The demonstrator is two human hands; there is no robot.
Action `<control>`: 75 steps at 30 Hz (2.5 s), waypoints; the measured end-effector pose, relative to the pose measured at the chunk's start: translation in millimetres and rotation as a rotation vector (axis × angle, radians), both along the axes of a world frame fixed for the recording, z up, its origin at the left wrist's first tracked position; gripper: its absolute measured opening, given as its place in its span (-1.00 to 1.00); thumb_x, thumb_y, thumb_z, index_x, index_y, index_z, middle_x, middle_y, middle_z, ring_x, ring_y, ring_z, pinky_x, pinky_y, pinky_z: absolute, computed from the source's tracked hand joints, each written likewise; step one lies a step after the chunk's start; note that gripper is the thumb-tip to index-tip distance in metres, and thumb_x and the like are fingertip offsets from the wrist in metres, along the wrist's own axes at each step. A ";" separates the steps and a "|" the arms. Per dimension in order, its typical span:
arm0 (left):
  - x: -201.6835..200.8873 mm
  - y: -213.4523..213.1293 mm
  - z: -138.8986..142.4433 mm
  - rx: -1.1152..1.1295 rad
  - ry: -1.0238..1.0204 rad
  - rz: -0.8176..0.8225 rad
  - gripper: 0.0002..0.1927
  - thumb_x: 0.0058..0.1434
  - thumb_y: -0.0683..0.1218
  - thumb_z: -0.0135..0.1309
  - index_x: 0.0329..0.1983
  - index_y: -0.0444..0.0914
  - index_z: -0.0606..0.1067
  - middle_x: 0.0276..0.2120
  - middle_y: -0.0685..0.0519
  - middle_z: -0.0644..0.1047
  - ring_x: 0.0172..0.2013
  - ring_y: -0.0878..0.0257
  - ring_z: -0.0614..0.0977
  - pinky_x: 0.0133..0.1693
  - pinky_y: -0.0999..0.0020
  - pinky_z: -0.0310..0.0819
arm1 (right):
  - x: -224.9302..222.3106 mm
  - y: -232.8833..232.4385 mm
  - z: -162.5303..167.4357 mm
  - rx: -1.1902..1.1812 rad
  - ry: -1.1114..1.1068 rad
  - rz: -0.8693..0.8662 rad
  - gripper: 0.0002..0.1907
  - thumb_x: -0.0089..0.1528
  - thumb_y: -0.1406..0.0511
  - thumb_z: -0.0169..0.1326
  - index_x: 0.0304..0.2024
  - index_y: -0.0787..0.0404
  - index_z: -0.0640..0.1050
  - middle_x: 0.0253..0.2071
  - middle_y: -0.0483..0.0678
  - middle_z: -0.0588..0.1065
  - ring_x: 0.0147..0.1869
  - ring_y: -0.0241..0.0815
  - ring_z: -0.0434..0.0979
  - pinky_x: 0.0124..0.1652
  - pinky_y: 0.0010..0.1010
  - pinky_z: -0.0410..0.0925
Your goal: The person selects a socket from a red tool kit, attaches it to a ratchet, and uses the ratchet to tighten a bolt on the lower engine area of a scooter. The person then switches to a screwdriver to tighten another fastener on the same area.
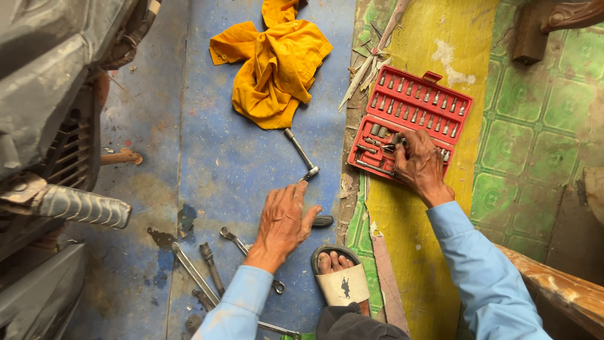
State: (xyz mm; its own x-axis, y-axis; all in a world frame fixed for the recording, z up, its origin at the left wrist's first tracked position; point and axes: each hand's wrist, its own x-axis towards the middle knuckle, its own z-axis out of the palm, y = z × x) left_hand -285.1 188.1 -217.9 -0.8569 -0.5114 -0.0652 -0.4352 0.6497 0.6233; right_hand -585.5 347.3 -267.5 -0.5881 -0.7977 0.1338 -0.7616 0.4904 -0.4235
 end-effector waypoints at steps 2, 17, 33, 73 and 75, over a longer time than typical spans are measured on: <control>-0.1 8.8 -4.4 0.035 0.014 0.038 -0.41 0.14 0.01 0.28 0.14 -0.40 0.42 -0.13 -0.20 0.55 -0.12 -0.08 0.55 0.00 0.08 0.38 | -1.5 -2.3 2.5 -0.020 -0.058 -0.003 -0.90 0.30 0.35 0.12 -0.20 0.28 0.55 -0.26 0.07 0.49 -0.29 -0.09 0.54 -0.30 -0.25 0.46; 29.2 6.7 -14.9 0.074 0.021 0.223 -0.47 0.19 -0.01 0.24 0.14 -0.37 0.43 -0.05 -0.16 0.57 -0.05 -0.02 0.56 0.11 0.09 0.33 | -42.7 -15.9 -18.4 0.088 -0.187 0.040 -0.90 0.26 0.35 0.17 -0.28 0.30 0.59 -0.36 0.06 0.50 -0.28 -0.06 0.53 -0.25 -0.19 0.44; 35.1 8.2 -11.9 0.103 0.047 0.261 -0.50 0.17 -0.04 0.25 0.12 -0.33 0.44 -0.06 -0.14 0.57 -0.06 -0.03 0.55 0.08 0.10 0.34 | -39.3 -1.8 -6.0 -0.218 -0.570 -0.235 -0.87 0.30 0.32 0.25 -0.18 0.27 0.63 -0.36 -0.03 0.61 -0.34 -0.36 0.62 -0.41 -0.45 0.49; 38.6 9.0 -83.7 -0.077 -0.204 0.218 -0.70 0.22 -0.12 0.13 -0.01 -0.30 0.45 -0.16 -0.12 0.45 -0.10 -0.04 0.46 -0.03 0.03 0.33 | -21.3 26.4 -10.4 -0.077 0.027 -0.226 -0.90 0.28 0.46 0.18 -0.18 0.31 0.68 -0.34 0.09 0.53 -0.34 -0.13 0.55 -0.29 -0.27 0.43; 37.4 9.8 -85.8 -0.016 -0.260 0.167 -0.76 0.25 -0.12 0.10 -0.06 -0.30 0.44 -0.19 -0.12 0.45 -0.14 0.00 0.47 -0.06 0.08 0.32 | -7.1 18.0 -2.5 -0.160 -0.061 -0.192 -0.88 0.31 0.44 0.15 -0.14 0.29 0.68 -0.30 0.05 0.56 -0.29 -0.18 0.58 -0.26 -0.31 0.44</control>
